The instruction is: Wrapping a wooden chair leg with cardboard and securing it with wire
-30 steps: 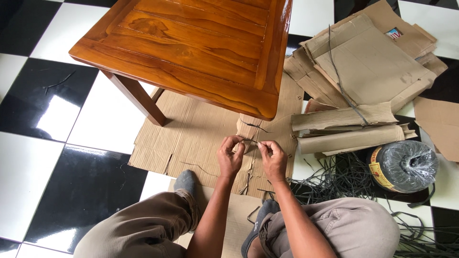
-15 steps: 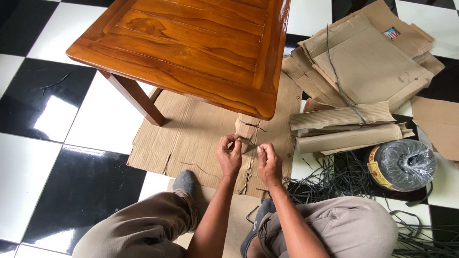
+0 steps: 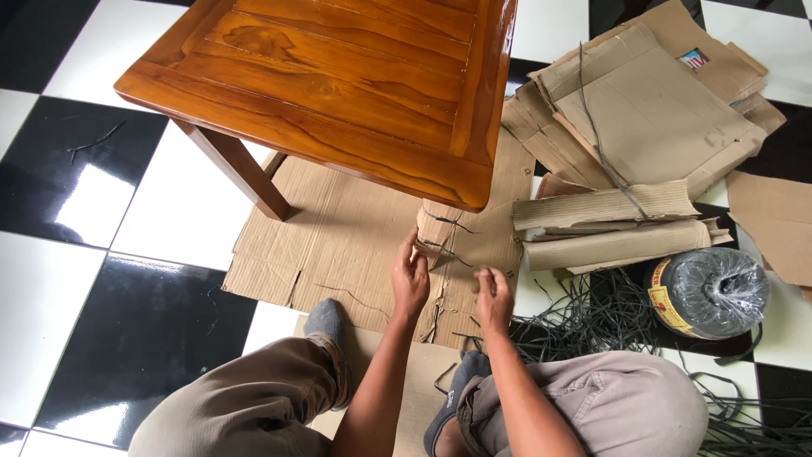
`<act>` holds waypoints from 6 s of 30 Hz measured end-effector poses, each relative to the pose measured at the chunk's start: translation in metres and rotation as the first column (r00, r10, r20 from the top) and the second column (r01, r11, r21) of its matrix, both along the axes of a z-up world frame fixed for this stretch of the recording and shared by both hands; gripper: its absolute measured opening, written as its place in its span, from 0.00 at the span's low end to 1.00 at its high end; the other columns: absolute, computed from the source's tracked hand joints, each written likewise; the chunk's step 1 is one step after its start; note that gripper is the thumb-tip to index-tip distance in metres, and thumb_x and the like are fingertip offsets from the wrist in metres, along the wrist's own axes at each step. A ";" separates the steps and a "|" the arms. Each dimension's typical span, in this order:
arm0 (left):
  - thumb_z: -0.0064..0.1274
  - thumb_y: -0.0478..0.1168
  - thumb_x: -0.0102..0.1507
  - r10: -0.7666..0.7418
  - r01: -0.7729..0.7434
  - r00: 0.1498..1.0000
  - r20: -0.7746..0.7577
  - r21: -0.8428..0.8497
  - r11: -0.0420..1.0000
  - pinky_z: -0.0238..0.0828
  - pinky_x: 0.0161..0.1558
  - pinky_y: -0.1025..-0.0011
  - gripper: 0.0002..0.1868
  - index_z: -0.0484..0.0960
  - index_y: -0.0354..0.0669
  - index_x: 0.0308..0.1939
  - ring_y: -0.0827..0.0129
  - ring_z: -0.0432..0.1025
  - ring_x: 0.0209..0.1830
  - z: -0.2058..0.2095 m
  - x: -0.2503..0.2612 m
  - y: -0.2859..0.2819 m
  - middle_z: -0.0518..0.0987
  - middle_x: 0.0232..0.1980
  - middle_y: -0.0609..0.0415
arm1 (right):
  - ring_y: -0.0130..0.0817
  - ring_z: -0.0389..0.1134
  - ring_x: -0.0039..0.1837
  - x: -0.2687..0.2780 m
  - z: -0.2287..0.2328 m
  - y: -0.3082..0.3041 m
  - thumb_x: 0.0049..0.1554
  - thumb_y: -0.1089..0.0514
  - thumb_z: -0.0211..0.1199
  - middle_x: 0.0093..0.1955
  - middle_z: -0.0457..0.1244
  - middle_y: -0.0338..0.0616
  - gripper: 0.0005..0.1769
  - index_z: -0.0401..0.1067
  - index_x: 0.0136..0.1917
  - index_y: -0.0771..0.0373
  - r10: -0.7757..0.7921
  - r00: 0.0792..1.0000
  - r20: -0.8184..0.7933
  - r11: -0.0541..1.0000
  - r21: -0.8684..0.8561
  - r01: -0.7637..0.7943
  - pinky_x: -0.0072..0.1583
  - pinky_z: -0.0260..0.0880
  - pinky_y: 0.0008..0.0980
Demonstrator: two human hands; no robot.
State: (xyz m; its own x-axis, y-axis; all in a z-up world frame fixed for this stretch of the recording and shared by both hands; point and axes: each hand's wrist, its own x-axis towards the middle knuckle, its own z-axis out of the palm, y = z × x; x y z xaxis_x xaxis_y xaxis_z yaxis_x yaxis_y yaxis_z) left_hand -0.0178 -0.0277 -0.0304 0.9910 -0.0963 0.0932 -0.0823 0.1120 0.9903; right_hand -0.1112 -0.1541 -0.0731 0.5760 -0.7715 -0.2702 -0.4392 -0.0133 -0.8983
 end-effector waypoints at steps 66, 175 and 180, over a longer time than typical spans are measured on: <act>0.54 0.48 0.61 -0.020 0.370 0.866 -0.500 0.612 0.699 0.74 0.55 0.52 0.15 0.88 0.63 0.50 0.54 0.79 0.52 -0.238 -0.092 0.028 0.87 0.44 0.57 | 0.50 0.71 0.63 -0.073 -0.128 -0.099 0.59 0.49 0.55 0.56 0.72 0.34 0.17 0.80 0.57 0.36 0.214 0.715 -0.666 0.948 -0.033 -0.315 0.63 0.71 0.47; 0.50 0.33 0.65 -0.017 0.045 0.991 -0.134 0.210 0.977 0.80 0.49 0.58 0.21 0.80 0.46 0.63 0.44 0.78 0.52 -0.039 0.061 0.023 0.76 0.58 0.37 | 0.33 0.65 0.51 0.107 -0.035 -0.021 0.62 0.52 0.64 0.46 0.68 0.45 0.12 0.79 0.55 0.60 0.051 0.974 0.222 0.980 0.178 -0.092 0.58 0.67 0.36; 0.34 0.17 0.59 -0.347 0.288 0.936 0.058 0.442 0.849 0.77 0.53 0.45 0.43 0.66 0.56 0.76 0.37 0.76 0.52 -0.020 0.076 0.023 0.62 0.77 0.41 | 0.52 0.72 0.56 0.108 -0.058 -0.038 0.62 0.55 0.58 0.50 0.71 0.55 0.13 0.78 0.57 0.56 0.466 0.885 0.007 0.884 -0.041 -0.465 0.57 0.70 0.51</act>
State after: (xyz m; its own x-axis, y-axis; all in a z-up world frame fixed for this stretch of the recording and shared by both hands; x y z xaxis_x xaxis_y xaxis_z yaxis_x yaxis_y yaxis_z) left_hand 0.0579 -0.0050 -0.0506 0.8809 -0.4629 0.0984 -0.2457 -0.2698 0.9310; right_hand -0.0037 -0.1926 -0.1309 0.8755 -0.4226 -0.2344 -0.3597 -0.2459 -0.9001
